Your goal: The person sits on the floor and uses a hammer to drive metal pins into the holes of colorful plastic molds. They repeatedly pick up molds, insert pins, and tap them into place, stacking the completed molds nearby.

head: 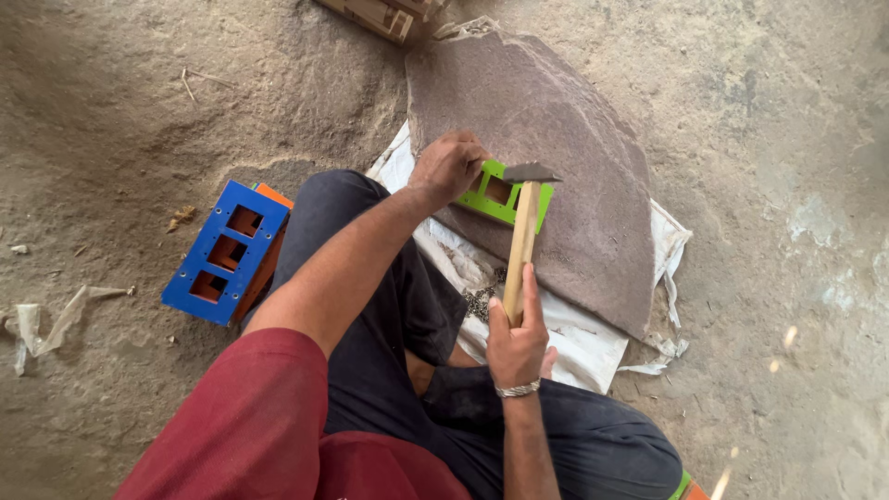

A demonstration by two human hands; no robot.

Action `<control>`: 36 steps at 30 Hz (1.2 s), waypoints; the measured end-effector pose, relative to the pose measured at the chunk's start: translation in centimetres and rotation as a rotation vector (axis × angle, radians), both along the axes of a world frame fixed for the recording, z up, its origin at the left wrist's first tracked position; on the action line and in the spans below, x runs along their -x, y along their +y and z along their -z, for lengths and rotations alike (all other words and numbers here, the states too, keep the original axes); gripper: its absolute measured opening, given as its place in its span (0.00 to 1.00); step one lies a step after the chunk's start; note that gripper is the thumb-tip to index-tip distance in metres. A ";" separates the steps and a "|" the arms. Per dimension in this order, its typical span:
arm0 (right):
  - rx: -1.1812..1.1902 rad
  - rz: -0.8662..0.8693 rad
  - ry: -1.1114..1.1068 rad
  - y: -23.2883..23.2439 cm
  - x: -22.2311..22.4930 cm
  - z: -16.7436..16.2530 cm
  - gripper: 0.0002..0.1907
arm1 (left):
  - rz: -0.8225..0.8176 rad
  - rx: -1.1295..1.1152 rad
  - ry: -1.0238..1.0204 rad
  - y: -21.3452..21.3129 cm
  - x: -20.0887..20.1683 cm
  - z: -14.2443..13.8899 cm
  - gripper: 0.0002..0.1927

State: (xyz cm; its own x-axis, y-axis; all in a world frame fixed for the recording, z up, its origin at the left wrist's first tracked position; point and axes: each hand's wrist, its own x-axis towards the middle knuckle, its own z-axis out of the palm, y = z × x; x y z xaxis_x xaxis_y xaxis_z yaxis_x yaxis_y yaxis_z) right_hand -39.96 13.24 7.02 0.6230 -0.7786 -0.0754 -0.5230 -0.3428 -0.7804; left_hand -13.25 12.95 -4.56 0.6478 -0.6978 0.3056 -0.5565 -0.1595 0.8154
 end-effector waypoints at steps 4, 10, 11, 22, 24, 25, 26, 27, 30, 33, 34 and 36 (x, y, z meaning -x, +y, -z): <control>0.144 -0.040 0.096 -0.5 -1.4 0.5 0.37 | -0.023 -0.043 0.039 -0.1 0.1 -0.1 0.04; 0.201 -0.101 0.110 -0.8 -2.8 0.3 0.37 | -0.037 -0.019 0.069 -0.1 0.1 0.0 0.21; 0.199 -0.092 0.112 -0.7 -3.0 0.2 0.38 | -0.043 -0.031 0.076 -0.1 0.1 0.1 0.22; 0.207 -0.096 0.080 -0.8 -3.6 0.1 0.36 | -0.037 0.112 0.242 0.0 0.3 0.4 0.24; 0.249 -0.108 0.122 -0.8 -3.6 0.4 0.36 | -0.027 0.145 0.236 0.1 0.4 0.4 0.25; 0.218 -0.100 0.198 -0.9 -3.6 0.6 0.37 | -0.019 0.149 0.242 0.2 0.3 0.4 0.25; 0.187 -0.089 0.277 -1.0 -3.5 0.7 0.37 | -0.009 0.152 0.250 0.3 0.4 0.4 0.25; 0.214 -0.094 0.243 -1.1 -3.4 0.7 0.36 | -0.020 0.123 0.255 0.2 0.3 0.3 0.25; 0.280 -0.115 0.153 -1.2 -3.2 1.1 0.36 | -0.057 0.051 0.234 0.2 0.2 0.0 0.25; 0.323 -0.127 0.130 -1.0 -3.0 1.7 0.36 | -0.071 0.008 0.237 0.1 0.2 -0.4 0.26; 0.334 -0.133 0.138 -1.0 -3.0 2.0 0.36 | -0.072 -0.022 0.288 0.1 0.2 -0.4 0.26; 0.337 -0.135 0.155 -1.0 -3.0 2.2 0.36 | -0.068 -0.035 0.333 0.2 0.1 -0.5 0.25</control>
State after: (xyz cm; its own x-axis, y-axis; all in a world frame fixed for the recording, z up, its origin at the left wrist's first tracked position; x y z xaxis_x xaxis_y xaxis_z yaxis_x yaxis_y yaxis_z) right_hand -37.00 12.24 4.85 0.7224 -0.6880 0.0691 -0.5586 -0.6396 -0.5281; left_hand -13.40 13.16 -4.03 0.7531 -0.6563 0.0459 -0.2477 -0.2182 0.9440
